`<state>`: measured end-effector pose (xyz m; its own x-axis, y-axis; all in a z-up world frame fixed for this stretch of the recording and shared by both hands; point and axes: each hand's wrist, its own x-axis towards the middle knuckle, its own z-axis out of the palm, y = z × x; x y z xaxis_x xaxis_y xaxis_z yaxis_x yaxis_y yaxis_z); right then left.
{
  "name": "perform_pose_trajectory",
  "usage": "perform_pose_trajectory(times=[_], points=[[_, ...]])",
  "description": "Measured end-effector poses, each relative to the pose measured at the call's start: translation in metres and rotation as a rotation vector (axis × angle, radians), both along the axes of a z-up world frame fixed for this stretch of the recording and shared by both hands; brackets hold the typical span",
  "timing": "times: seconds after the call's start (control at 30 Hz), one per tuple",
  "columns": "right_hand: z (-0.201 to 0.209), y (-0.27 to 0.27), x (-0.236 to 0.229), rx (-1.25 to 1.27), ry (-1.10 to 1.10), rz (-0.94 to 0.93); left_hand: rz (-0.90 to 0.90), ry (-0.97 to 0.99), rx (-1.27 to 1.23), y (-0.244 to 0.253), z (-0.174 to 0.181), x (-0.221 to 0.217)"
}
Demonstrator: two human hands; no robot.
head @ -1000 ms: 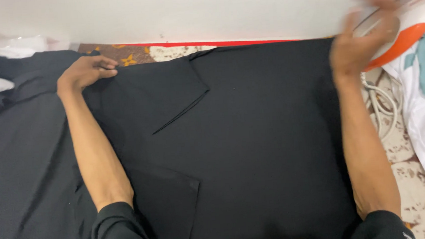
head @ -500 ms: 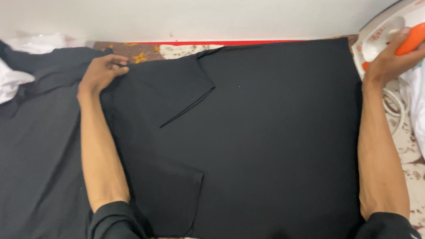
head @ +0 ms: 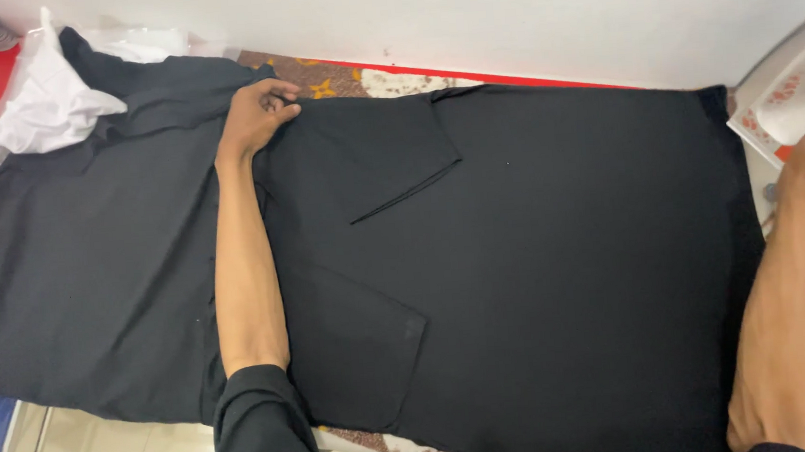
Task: Ironing a black t-shirt on an ironing board to remove wrinkles.
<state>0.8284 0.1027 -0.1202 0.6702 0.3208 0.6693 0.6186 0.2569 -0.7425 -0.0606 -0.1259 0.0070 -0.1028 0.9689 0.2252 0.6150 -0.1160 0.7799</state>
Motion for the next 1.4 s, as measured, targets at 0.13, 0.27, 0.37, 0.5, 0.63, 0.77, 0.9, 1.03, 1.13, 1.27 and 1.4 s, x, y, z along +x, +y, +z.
perform_pose_trajectory(times=[0.13, 0.27, 0.37, 0.5, 0.63, 0.77, 0.9, 1.03, 1.13, 1.27, 1.4], points=[[0.203, -0.194, -0.225, -0.699, 0.009, 0.351, -0.013, 0.011, 0.001, 0.002, -0.003, -0.001], [0.230, -0.216, -0.311, -0.034, -0.512, 0.735, -0.006, -0.004, -0.013, 0.003, -0.001, 0.000], [0.254, -0.240, -0.400, -0.259, -0.698, 0.926, -0.008, -0.035, -0.009, 0.001, -0.003, -0.002], [0.256, -0.233, -0.484, -0.446, -0.720, 1.130, 0.023, -0.201, 0.088, 0.002, -0.008, 0.001], [0.250, -0.216, -0.542, -0.704, -0.841, 1.094, 0.014, -0.214, 0.078, 0.002, -0.008, 0.000], [0.215, -0.188, -0.568, -0.738, -1.010, 0.910, 0.019, -0.211, 0.072, 0.000, -0.005, 0.001], [0.243, -0.213, -0.571, -0.806, -1.096, 1.099, 0.005, -0.209, 0.051, 0.002, -0.007, -0.001], [0.263, -0.225, -0.574, -0.980, -1.169, 1.294, -0.003, -0.212, 0.062, 0.004, -0.008, 0.000], [0.236, -0.197, -0.589, -0.822, -1.159, 1.123, 0.008, -0.205, 0.059, 0.002, -0.007, -0.001], [0.196, -0.170, -0.616, -0.552, -1.141, 0.824, -0.039, -0.056, 0.009, 0.004, -0.001, -0.003], [0.229, -0.189, -0.618, -0.723, -1.222, 1.219, -0.034, -0.062, -0.027, 0.006, -0.002, -0.003]])
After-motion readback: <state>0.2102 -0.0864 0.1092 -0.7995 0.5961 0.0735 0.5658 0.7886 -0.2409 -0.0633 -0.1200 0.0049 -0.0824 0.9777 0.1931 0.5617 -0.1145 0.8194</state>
